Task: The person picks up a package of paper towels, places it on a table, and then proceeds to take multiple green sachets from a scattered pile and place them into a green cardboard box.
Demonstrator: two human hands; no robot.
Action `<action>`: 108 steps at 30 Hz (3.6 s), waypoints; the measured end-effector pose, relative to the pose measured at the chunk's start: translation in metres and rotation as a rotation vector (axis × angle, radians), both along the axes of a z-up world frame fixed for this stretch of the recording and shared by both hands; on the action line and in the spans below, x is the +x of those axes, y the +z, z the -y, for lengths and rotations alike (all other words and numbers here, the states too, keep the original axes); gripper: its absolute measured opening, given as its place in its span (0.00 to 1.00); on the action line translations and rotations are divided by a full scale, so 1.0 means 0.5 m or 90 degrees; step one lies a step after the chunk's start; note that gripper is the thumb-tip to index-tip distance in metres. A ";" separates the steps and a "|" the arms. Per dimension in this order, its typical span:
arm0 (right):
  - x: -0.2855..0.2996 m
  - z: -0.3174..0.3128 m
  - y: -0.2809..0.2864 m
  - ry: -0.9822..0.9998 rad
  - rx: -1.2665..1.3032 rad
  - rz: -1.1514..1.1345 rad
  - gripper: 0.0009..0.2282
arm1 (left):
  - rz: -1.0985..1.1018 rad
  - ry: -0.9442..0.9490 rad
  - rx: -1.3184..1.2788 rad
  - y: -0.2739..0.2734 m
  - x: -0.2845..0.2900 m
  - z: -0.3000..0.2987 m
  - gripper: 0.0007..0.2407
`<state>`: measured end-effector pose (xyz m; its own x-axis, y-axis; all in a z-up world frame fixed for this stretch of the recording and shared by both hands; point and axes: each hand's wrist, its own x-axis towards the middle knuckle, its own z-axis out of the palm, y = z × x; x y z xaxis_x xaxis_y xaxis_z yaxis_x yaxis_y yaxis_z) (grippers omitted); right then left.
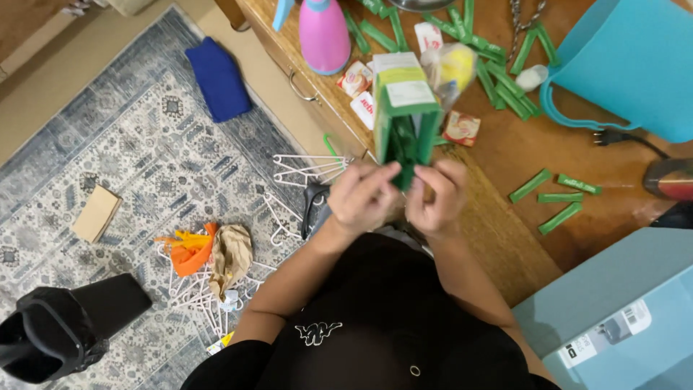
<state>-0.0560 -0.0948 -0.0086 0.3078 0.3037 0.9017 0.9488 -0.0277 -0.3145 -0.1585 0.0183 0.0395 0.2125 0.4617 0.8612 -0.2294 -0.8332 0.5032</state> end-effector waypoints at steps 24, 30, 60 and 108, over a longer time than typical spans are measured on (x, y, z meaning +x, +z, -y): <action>-0.062 -0.290 0.003 0.030 0.020 -0.558 0.09 | -0.072 -0.079 -0.044 -0.071 -0.061 -0.247 0.13; 0.024 -0.302 -0.108 -0.116 -0.431 -0.060 0.11 | -0.075 -0.082 -0.063 -0.076 -0.073 -0.261 0.12; 0.211 -0.124 -0.197 -0.290 -0.506 -0.077 0.14 | -0.089 -0.036 -0.096 -0.052 0.052 -0.180 0.14; 0.186 -0.218 -0.178 -0.068 -0.516 -0.159 0.22 | -0.169 0.077 -0.053 -0.093 0.102 -0.149 0.19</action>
